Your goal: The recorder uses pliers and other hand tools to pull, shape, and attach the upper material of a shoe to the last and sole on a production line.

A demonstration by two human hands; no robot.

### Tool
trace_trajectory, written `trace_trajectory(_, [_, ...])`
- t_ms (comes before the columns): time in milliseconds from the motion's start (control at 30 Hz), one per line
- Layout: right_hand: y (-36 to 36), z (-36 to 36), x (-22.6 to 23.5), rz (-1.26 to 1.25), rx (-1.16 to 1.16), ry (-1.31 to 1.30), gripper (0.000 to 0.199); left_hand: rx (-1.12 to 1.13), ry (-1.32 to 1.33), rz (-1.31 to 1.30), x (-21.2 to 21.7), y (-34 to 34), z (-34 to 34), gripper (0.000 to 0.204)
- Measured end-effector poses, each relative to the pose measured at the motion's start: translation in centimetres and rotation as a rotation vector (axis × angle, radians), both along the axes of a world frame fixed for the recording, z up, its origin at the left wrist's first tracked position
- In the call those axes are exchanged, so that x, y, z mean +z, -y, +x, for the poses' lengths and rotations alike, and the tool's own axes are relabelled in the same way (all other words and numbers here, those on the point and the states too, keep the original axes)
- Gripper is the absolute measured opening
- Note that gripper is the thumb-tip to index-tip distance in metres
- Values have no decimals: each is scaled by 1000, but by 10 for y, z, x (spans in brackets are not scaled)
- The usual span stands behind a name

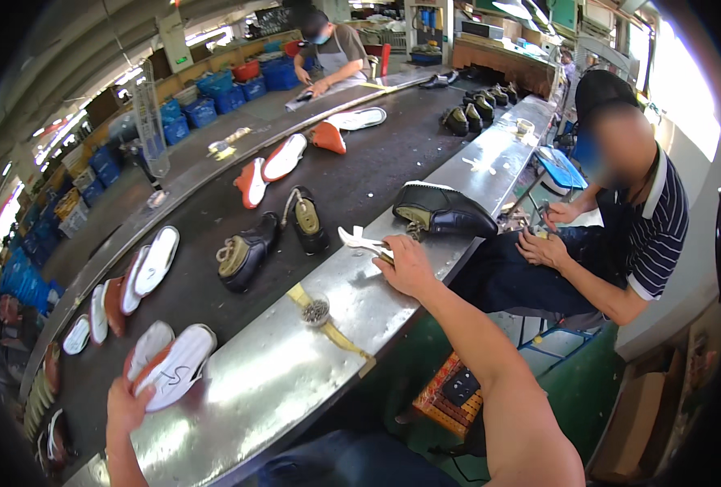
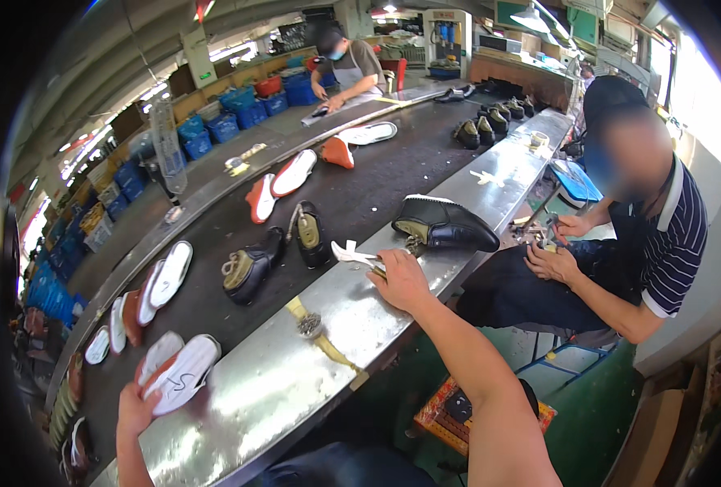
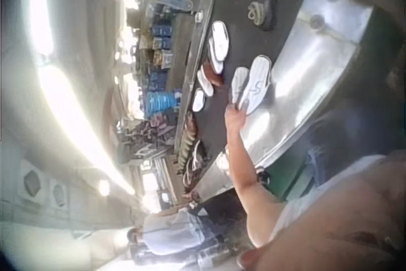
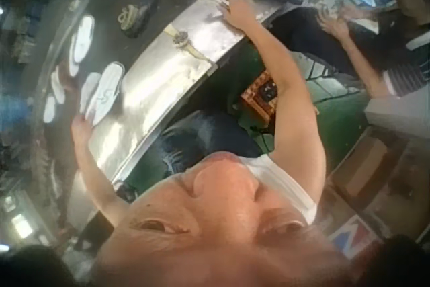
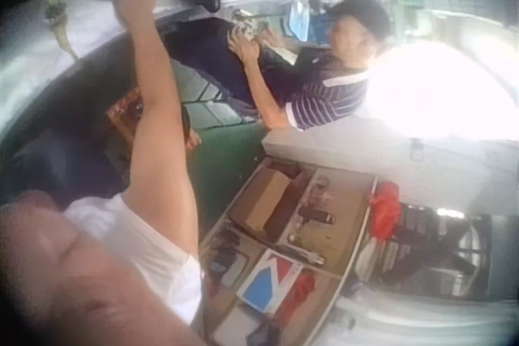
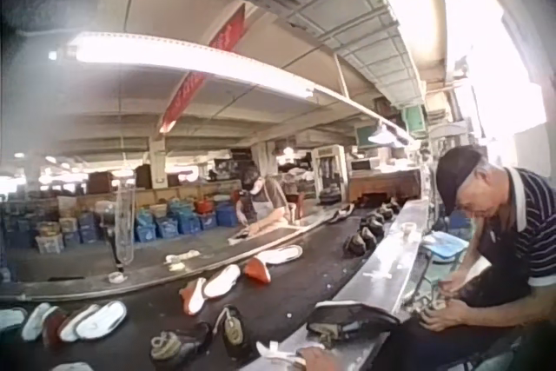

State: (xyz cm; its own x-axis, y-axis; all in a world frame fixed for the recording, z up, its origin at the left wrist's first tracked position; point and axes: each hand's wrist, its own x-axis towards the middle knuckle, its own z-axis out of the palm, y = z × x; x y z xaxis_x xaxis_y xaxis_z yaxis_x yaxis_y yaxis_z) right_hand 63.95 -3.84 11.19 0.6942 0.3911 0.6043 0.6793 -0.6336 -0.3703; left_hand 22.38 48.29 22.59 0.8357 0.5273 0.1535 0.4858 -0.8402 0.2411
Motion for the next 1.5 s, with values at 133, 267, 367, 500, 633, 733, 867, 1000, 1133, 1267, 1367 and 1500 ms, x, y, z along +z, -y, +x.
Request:
trace_trajectory(133, [2, -57, 3, 141, 88, 197, 45, 217, 68, -42, -6, 43, -137, 46])
trace_trajectory(267, [23, -238, 7, 148, 407, -536, 45, 288, 63, -36, -39, 95, -244, 48])
trace_trajectory(367, [70, -350, -78, -53, 358, -1031, 52, 230, 223, 623, -54, 174, -246, 51])
trace_trajectory(500, [133, -429, -197, -288, 252, -1221, 64, 133, 467, 15, -131, 250, -285, 53])
trace_trajectory(633, [144, -454, -238, -292, 33, -1470, 68, 630, -84, -794, -257, 292, -312, 72])
trace_trajectory(733, [141, -452, -209, -82, 83, -1662, 64, 519, -303, -732, -271, 282, -318, 71])
trace_trajectory(867, [150, -435, -194, -295, 192, -1206, 45, 296, -413, -240, -222, 296, -323, 73])
trace_trajectory(1000, [150, -431, -86, -382, 302, -871, 39, 420, -305, -91, -132, 303, -353, 59])
trace_trajectory(1133, [182, -447, 2, -377, 453, -781, 30, 379, -355, -37, -87, 325, -389, 55])
trace_trajectory(1267, [214, -453, -19, -744, 716, -958, 33, 189, -780, -176, -92, 327, -397, 57])
trace_trajectory(1367, [203, -443, -37, -924, 892, -935, 40, 178, -158, -96, -89, 293, -365, 68])
trace_trajectory(1500, [182, -450, -8, -631, 790, -875, 39, 154, 371, 326, -50, 218, -254, 80])
